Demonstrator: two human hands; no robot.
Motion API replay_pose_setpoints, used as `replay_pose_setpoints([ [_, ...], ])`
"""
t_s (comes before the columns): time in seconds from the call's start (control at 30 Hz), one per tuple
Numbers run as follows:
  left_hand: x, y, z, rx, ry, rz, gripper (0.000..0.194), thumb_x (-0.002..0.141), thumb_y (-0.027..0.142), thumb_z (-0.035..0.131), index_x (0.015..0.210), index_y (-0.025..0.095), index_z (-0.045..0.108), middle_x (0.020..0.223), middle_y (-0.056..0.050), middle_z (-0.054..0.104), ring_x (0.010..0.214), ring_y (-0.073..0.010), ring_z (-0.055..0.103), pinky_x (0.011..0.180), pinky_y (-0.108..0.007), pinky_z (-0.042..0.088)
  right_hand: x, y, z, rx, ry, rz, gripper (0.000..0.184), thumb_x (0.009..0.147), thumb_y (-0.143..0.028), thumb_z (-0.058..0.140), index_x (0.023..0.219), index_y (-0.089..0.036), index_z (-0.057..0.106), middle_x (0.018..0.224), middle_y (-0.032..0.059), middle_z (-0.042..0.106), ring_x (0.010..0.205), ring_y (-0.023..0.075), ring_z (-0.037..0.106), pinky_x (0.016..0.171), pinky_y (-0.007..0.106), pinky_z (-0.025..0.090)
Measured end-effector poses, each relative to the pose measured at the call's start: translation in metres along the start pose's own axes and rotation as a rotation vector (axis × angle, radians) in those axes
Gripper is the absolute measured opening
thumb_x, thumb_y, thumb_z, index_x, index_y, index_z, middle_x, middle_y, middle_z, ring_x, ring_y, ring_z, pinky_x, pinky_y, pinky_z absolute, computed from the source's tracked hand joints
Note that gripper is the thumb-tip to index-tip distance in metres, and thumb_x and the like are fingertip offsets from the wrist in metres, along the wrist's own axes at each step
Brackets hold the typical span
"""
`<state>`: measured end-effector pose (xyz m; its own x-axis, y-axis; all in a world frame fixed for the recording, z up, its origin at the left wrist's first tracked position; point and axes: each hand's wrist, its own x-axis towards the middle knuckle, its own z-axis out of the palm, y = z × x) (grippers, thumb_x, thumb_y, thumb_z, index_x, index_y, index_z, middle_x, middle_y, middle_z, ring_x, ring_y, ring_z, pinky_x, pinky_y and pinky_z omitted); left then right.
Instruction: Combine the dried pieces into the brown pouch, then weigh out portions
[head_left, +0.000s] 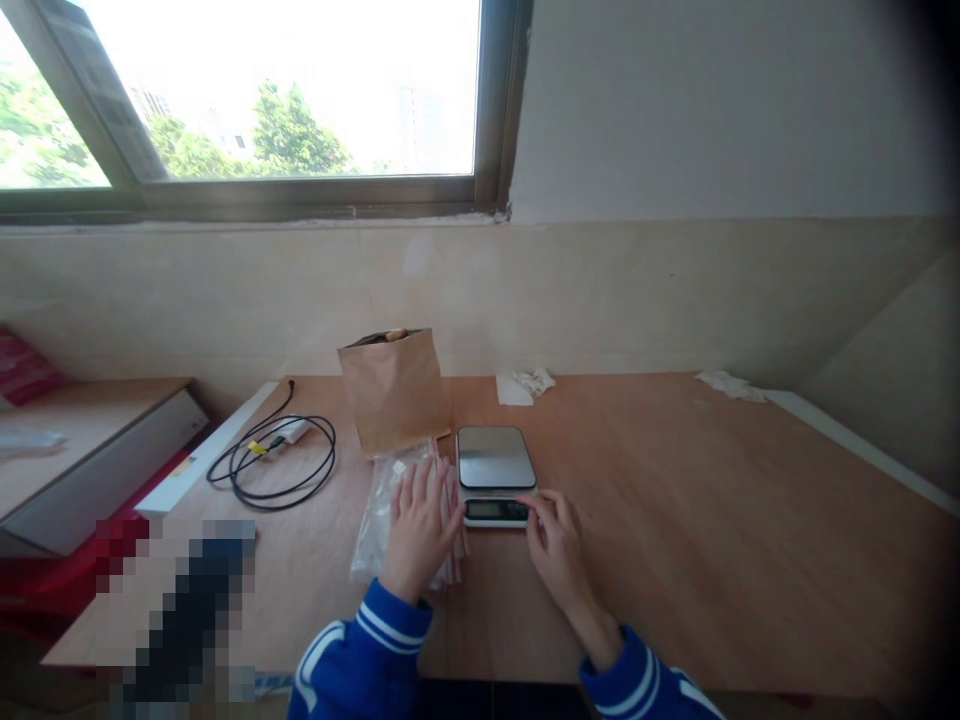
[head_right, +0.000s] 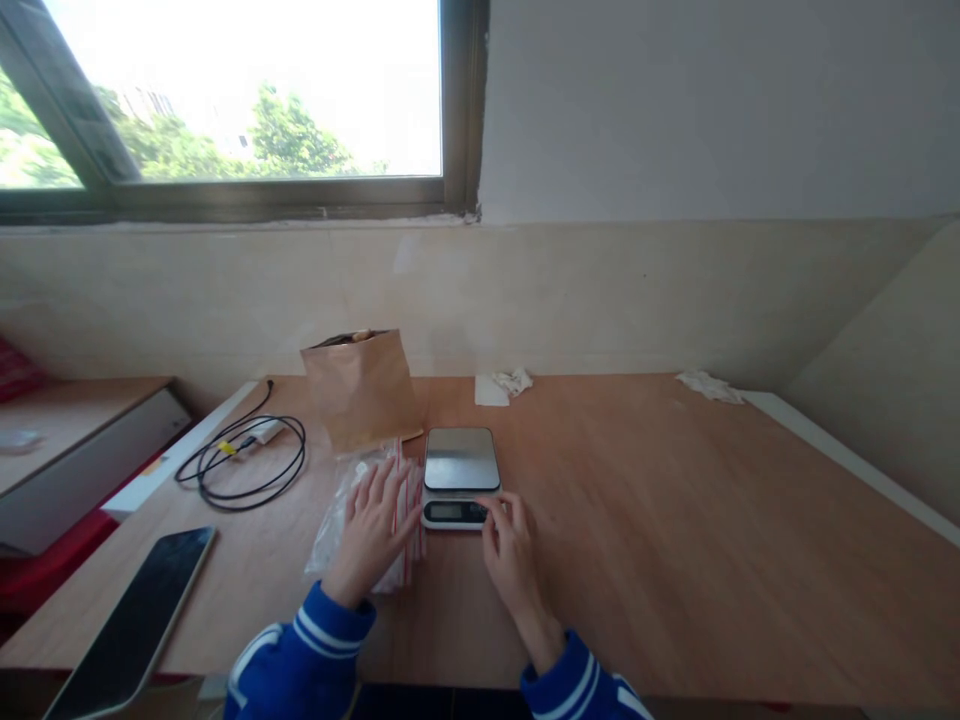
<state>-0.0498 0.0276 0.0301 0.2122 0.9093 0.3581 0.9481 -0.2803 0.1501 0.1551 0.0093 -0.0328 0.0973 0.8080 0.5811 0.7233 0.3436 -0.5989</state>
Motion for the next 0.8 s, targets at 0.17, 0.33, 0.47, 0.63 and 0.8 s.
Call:
replay_pose_setpoints([
  [0.17,-0.005,-0.033,0.035,-0.029,-0.204,-0.051,0.061,0.087,0.051,0.039,0.141,0.024,0.033,0.147,-0.008,0.035,0.133,-0.0302,0.034,0.105,-0.047,0.032,-0.002,0.006,0.000,-0.015,0.005,0.020,0.030,0.084,-0.011,0.040,0.101,-0.024,0.061,0.101,0.0076,0.052,0.096,0.0228,0.055,0.085,0.041,0.047],
  [0.33,-0.002,-0.068,0.034,-0.066,-0.104,-0.069,0.062,0.086,0.051,0.040,0.138,0.018,0.034,0.143,-0.014,0.041,0.129,-0.0281,0.041,0.103,-0.047,0.035,0.001,0.008,0.000,0.008,0.017,0.050,0.029,0.083,-0.011,0.040,0.097,-0.023,0.062,0.098,0.0075,0.052,0.094,0.0222,0.055,0.084,0.040,0.047],
  [0.47,-0.001,-0.070,0.016,-0.065,-0.019,0.022,0.043,0.087,0.049,0.042,0.114,0.019,0.057,0.145,-0.014,0.035,0.132,-0.0324,0.033,0.101,-0.051,0.035,0.001,0.011,0.000,0.015,0.019,0.083,0.028,0.084,-0.011,0.039,0.095,-0.022,0.062,0.098,0.0076,0.052,0.094,0.0226,0.054,0.085,0.042,0.046],
  [0.63,0.011,-0.049,-0.034,-0.150,0.017,0.082,0.036,0.092,0.039,0.035,0.123,0.027,0.049,0.134,-0.008,0.047,0.123,-0.0251,0.043,0.100,-0.049,0.037,0.001,0.012,-0.002,0.065,0.059,0.121,0.025,0.083,-0.011,0.040,0.092,-0.022,0.060,0.096,0.0073,0.052,0.094,0.0230,0.053,0.085,0.042,0.045],
  [0.8,0.048,-0.031,-0.092,-0.249,0.215,0.145,0.028,0.090,0.031,0.041,0.115,0.023,0.051,0.120,-0.008,0.053,0.113,-0.0224,0.049,0.099,-0.042,0.039,0.002,0.009,-0.005,0.101,0.078,0.158,0.021,0.084,-0.013,0.041,0.090,-0.022,0.059,0.095,0.0068,0.051,0.094,0.0227,0.053,0.086,0.041,0.044],
])
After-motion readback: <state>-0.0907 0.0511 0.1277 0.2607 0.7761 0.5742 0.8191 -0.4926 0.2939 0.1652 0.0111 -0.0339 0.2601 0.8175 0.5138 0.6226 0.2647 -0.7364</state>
